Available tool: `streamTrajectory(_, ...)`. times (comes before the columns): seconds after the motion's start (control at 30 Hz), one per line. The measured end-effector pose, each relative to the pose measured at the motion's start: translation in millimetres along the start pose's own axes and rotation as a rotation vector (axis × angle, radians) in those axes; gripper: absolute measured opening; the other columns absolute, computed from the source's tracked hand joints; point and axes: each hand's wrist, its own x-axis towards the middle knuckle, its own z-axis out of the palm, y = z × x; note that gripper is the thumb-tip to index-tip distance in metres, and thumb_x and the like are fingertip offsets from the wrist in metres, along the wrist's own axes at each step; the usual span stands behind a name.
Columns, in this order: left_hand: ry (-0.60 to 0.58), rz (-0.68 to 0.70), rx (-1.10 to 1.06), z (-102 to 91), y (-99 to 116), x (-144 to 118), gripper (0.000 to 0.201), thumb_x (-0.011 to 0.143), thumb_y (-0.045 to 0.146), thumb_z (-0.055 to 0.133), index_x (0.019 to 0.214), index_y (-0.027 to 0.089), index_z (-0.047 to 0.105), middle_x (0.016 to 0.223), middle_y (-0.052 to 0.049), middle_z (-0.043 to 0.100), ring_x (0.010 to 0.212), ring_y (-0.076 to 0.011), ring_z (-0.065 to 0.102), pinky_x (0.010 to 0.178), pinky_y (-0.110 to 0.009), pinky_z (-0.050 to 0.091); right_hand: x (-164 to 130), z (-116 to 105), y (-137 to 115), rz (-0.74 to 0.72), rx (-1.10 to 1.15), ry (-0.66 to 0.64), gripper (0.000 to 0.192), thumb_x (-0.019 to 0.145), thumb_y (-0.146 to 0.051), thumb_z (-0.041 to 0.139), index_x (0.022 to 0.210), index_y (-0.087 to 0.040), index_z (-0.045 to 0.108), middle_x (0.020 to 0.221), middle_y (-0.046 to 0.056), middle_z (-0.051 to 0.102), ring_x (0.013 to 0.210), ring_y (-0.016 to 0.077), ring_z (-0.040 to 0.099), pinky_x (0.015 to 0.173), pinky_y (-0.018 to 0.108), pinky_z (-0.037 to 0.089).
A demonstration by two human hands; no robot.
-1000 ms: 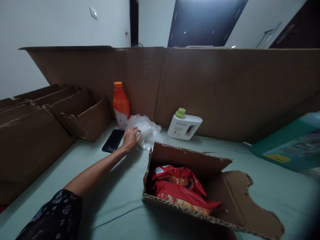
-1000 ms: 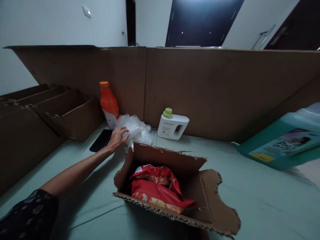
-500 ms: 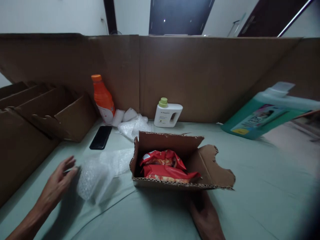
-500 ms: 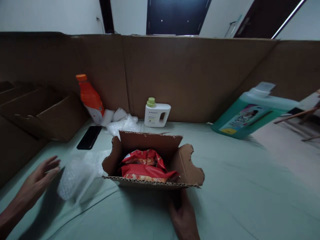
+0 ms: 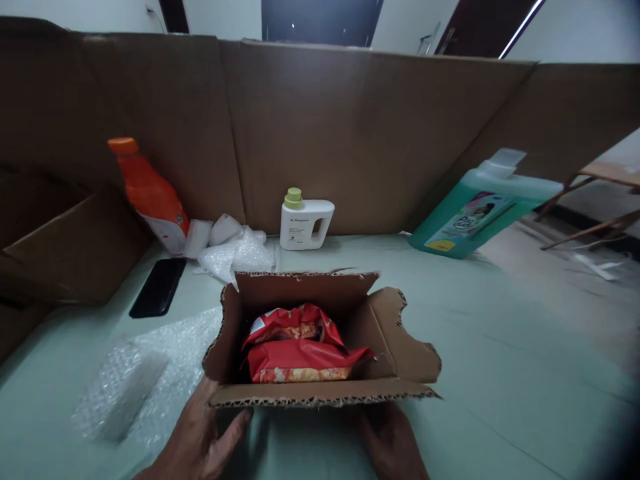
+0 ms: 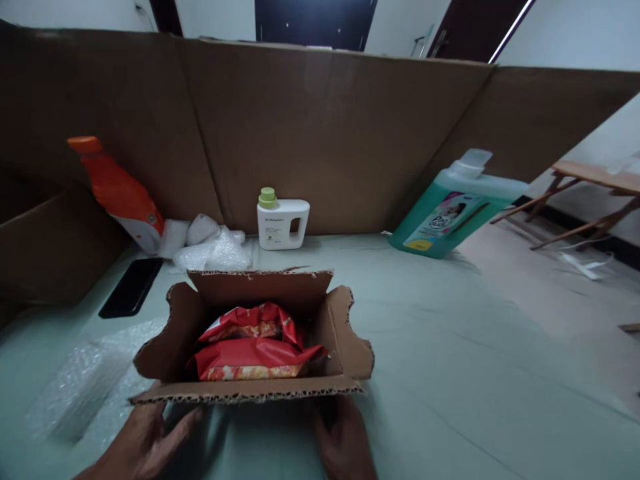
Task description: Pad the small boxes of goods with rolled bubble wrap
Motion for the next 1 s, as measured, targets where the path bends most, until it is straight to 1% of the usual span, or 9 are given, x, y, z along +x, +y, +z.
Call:
streamTrajectory(0.13,-0.007,-0.097,-0.098,1.2,9.1,6.1,0.044,0.089,0.038,0.055,0.131,0.024,0.056,0.087,-0.005,0.068,0.092,-0.0302,0.067,0.092,-0.047,0.056,6.1,-7.3,-10.8,-0.029,-0.012,-0.036,0.046,0.079,-0.049,0.055,0.112,-0.019,0.067,0.115,0.016,0.074,0.107,0.032,0.07,0.094,0.043,0.057)
streamTrajectory(0.27,0.021,-0.153,-0.222,14.3,13.6,42.6,0.063,0.082,0.029,0.059,0.142,0.016,0.045,0.124,-0.014,0.064,0.115,-0.0334,0.061,0.102,-0.052,0.05,45.5,-18.9,-28.1,-0.042,-0.032,-0.14,0.058,0.076,-0.051,0.059,0.123,-0.016,0.061,0.123,0.018,0.071,0.113,0.0342,0.067,0.097,0.047,0.054)
streamTrajectory(0.4,0.032,-0.026,-0.263,11.5,5.3,65.2,0.087,0.074,0.021,0.061,0.154,0.013,0.027,0.152,-0.019,0.044,0.139,-0.0361,0.043,0.114,-0.055,0.038,81.5,-12.2,-36.8,-0.112,0.048,-0.057,0.067,0.076,-0.056,0.061,0.127,-0.013,0.056,0.128,0.02,0.067,0.118,0.0337,0.065,0.101,0.046,0.052)
streamTrajectory(0.5,0.009,0.072,-0.091,-21.2,-3.4,33.7,0.085,0.078,0.018,0.061,0.155,0.018,0.027,0.157,-0.018,0.037,0.144,-0.0336,0.038,0.117,-0.053,0.036,66.8,-6.7,-23.5,-0.139,0.026,0.017,0.071,0.08,-0.058,0.061,0.136,-0.015,0.053,0.133,0.017,0.065,0.119,0.0317,0.065,0.1,0.043,0.053)
streamTrajectory(0.63,0.148,0.034,0.186,-80.2,-26.7,-35.9,0.055,0.086,0.021,0.059,0.141,0.025,0.051,0.152,-0.014,0.044,0.14,-0.0321,0.041,0.115,-0.053,0.036,16.0,-5.4,-10.5,-0.362,-0.227,-0.003,0.045,0.09,-0.051,0.055,0.123,-0.021,0.066,0.136,0.013,0.063,0.12,0.0307,0.064,0.098,0.043,0.054)
streamTrajectory(0.7,0.212,-0.121,0.236,-100.4,-49.4,-55.4,0.053,0.083,0.027,0.063,0.136,0.021,0.056,0.15,-0.017,0.046,0.14,-0.0361,0.04,0.115,-0.058,0.033,2.0,10.1,-26.8,-0.597,-0.308,-0.103,0.035,0.094,-0.042,0.052,0.119,-0.023,0.068,0.134,0.011,0.065,0.12,0.0288,0.063,0.099,0.044,0.053)
streamTrajectory(0.8,0.209,-0.357,0.121,-110.3,-84.4,-58.3,0.054,0.072,0.031,0.069,0.124,0.02,0.065,0.15,-0.016,0.047,0.142,-0.0406,0.034,0.116,-0.061,0.027,7.4,60.6,-81.1,-0.854,-0.438,-0.28,0.038,0.096,-0.026,0.047,0.131,-0.022,0.061,0.136,0.011,0.064,0.123,0.0271,0.059,0.103,0.046,0.05)
streamTrajectory(0.9,0.199,-0.414,-0.011,-109.9,-100.9,-51.0,0.032,0.069,0.032,0.067,0.099,0.021,0.071,0.139,-0.013,0.058,0.134,-0.0376,0.046,0.115,-0.057,0.032,28.8,121.1,-142.8,-0.872,-0.743,-0.403,0.049,0.091,-0.007,0.044,0.139,-0.014,0.054,0.146,0.017,0.054,0.134,0.0286,0.048,0.103,0.045,0.047)
streamTrajectory(1.0,0.227,-0.399,-0.109,-119.6,-101.7,-55.0,0.027,0.075,0.041,0.062,0.088,0.019,0.07,0.127,-0.013,0.066,0.12,-0.0336,0.059,0.107,-0.049,0.043,46.1,159.1,-182.3,-0.856,-0.851,-0.419,0.036,0.09,-0.002,0.045,0.119,-0.01,0.065,0.127,0.019,0.065,0.119,0.0288,0.057,0.093,0.041,0.047)
